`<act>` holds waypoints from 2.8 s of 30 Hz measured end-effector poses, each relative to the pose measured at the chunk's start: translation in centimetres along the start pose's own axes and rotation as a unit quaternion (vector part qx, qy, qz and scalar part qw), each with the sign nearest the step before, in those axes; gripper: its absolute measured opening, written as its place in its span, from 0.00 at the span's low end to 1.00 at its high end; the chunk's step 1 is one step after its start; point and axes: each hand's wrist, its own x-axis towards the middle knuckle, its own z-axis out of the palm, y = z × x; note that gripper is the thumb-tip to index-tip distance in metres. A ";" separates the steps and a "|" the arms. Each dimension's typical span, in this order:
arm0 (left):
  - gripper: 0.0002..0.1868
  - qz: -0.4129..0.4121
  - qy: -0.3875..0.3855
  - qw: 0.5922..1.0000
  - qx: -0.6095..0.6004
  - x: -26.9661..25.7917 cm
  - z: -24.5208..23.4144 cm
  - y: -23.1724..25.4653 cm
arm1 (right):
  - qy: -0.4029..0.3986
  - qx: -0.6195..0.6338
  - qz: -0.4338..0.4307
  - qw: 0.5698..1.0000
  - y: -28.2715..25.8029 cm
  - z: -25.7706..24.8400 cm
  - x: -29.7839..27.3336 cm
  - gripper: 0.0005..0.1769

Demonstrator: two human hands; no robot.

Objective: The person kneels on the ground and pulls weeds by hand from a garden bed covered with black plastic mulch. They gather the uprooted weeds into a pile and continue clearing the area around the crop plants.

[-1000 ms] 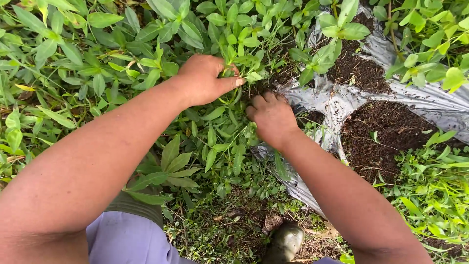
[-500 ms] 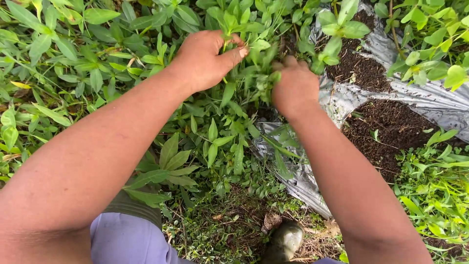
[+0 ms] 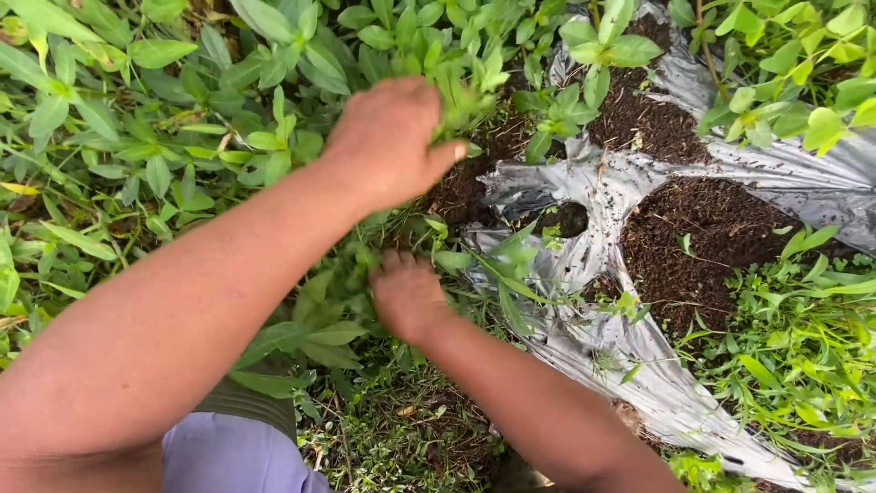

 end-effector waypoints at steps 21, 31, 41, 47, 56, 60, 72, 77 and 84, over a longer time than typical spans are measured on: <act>0.43 0.053 -0.350 0.747 0.563 -5.3 7.4 -4.4 | 0.282 -0.090 0.057 0.953 20.5 -4.8 -12.5 0.08; 0.21 0.058 -0.294 0.952 0.056 -4.6 -0.1 0.2 | 0.193 0.045 0.052 0.979 16.0 -12.1 -12.1 0.10; 0.20 0.148 -0.112 0.982 -0.029 -1.9 1.8 2.6 | 0.294 0.263 0.034 0.918 16.1 -8.3 -8.2 0.04; 0.25 0.154 -0.102 0.982 -0.042 -2.3 2.4 3.2 | 0.194 0.383 0.228 0.874 13.5 -19.1 -14.1 0.14; 0.29 0.217 0.005 0.975 0.048 -0.6 7.3 4.4 | 0.155 -0.054 0.165 0.973 17.0 -11.1 -10.2 0.11; 0.12 0.225 0.094 0.965 0.094 1.8 12.6 1.4 | 0.290 -0.190 0.102 0.932 19.3 -6.9 -9.4 0.03; 0.21 0.269 0.143 0.952 0.021 3.1 11.5 4.8 | 0.282 0.390 0.168 0.861 23.5 -4.0 -36.1 0.03; 0.19 0.426 0.178 0.887 -0.020 2.0 12.0 13.3 | -0.024 0.281 0.204 0.938 19.8 -6.2 -36.9 0.22; 0.17 0.352 0.072 0.933 -0.036 0.0 15.4 21.6 | 0.354 0.010 0.142 0.924 25.5 -1.0 -31.8 0.13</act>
